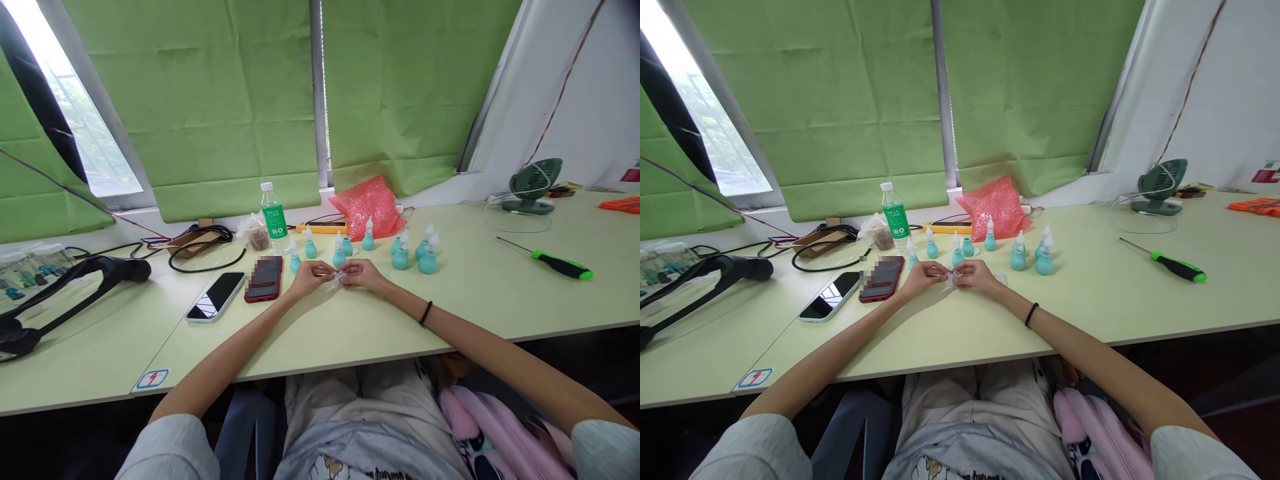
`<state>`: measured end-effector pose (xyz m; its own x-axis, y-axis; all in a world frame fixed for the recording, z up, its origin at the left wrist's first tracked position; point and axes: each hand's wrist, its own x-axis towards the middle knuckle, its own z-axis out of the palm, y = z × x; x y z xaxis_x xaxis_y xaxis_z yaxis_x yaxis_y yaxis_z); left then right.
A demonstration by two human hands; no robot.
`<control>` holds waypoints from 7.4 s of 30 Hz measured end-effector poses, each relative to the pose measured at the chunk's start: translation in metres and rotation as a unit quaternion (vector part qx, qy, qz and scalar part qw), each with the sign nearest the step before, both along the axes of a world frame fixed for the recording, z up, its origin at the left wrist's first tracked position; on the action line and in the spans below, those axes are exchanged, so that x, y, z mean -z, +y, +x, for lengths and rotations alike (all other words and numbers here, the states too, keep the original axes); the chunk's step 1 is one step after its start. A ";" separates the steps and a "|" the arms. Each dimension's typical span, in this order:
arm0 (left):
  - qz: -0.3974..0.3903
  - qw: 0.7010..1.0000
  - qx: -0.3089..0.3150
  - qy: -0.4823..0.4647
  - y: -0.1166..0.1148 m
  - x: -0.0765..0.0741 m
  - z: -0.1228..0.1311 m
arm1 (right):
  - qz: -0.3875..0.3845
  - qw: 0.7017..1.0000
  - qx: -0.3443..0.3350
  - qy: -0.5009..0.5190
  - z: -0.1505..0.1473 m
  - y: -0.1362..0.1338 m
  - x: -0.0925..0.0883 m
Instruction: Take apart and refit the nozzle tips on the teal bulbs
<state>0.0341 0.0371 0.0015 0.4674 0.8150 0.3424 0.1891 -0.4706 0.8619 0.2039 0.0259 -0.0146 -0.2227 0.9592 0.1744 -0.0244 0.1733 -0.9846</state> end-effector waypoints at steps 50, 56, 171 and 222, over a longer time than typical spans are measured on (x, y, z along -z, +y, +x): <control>-0.296 0.938 0.156 -0.095 -0.009 -0.003 0.002 | 0.012 0.997 -0.064 0.032 0.005 0.000 -0.002; -0.279 0.941 0.155 -0.115 -0.008 -0.001 0.002 | 0.027 0.996 -0.087 0.009 0.004 -0.003 -0.003; -0.193 0.957 0.087 -0.199 -0.017 -0.021 0.004 | 0.338 0.866 0.191 -0.315 -0.004 -0.029 -0.012; 0.247 0.949 0.086 0.174 -0.038 -0.019 0.007 | 0.019 0.944 -0.188 -0.271 0.018 -0.025 -0.030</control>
<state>0.0413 -0.0007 0.0206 0.7339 0.4964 0.4636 0.3054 -0.8508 0.4276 0.2215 0.0011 0.0150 -0.6132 0.7893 -0.0303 0.4147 0.2890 -0.8629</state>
